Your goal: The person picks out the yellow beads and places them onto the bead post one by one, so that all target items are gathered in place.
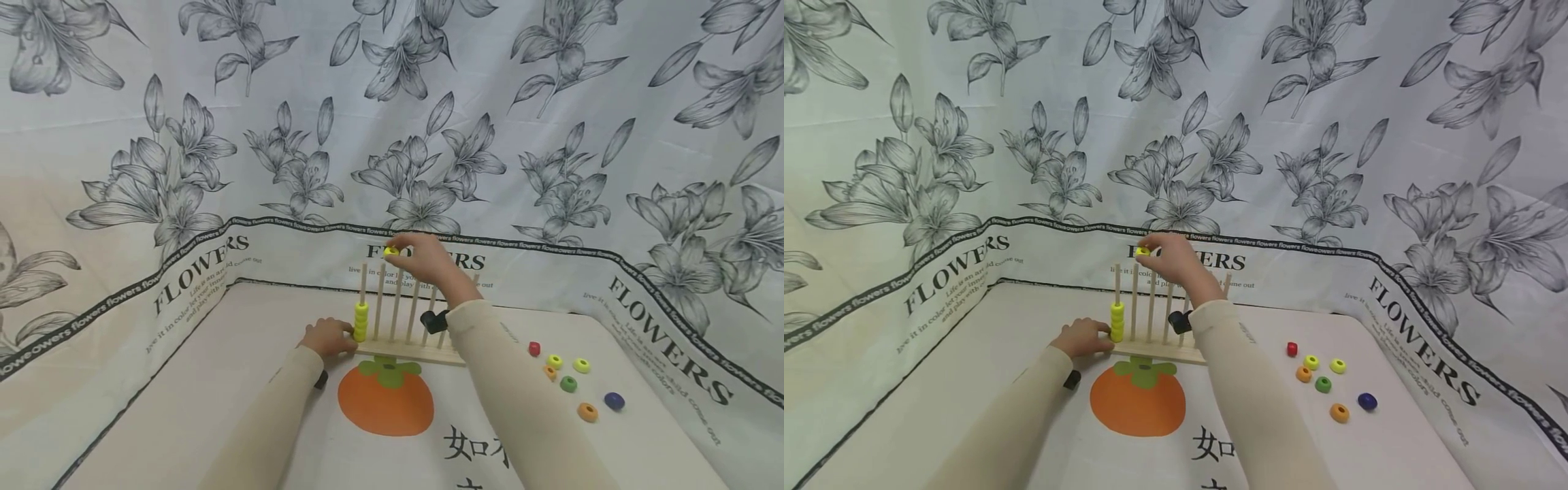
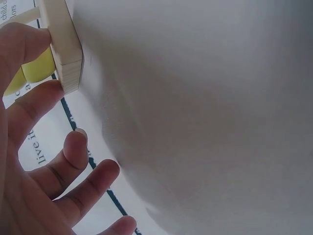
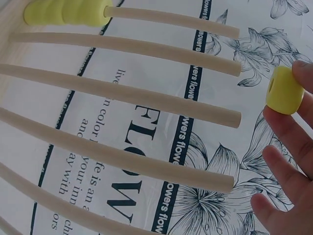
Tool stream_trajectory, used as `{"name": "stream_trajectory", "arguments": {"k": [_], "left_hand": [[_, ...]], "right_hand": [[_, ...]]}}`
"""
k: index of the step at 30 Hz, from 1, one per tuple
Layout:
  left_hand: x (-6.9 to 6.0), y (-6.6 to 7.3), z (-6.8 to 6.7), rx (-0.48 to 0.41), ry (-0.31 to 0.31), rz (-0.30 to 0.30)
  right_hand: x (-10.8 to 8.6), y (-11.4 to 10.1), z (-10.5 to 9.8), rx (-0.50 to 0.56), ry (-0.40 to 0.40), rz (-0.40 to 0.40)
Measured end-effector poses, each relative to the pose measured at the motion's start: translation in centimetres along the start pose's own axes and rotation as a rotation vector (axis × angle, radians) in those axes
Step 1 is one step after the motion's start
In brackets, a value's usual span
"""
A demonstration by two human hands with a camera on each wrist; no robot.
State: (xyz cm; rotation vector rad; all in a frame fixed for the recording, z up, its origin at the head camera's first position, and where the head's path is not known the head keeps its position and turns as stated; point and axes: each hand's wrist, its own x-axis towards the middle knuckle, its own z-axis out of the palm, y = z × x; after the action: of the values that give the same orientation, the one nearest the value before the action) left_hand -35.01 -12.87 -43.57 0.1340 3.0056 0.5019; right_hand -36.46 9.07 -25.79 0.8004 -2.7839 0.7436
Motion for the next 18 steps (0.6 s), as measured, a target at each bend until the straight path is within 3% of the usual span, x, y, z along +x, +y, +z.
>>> {"name": "stream_trajectory", "arguments": {"k": [18], "left_hand": [[0.6, -0.5, 0.6, 0.008, 0.017, 0.017]], "right_hand": [[1.5, -1.6, 1.9, -0.006, -0.004, -0.006]]}}
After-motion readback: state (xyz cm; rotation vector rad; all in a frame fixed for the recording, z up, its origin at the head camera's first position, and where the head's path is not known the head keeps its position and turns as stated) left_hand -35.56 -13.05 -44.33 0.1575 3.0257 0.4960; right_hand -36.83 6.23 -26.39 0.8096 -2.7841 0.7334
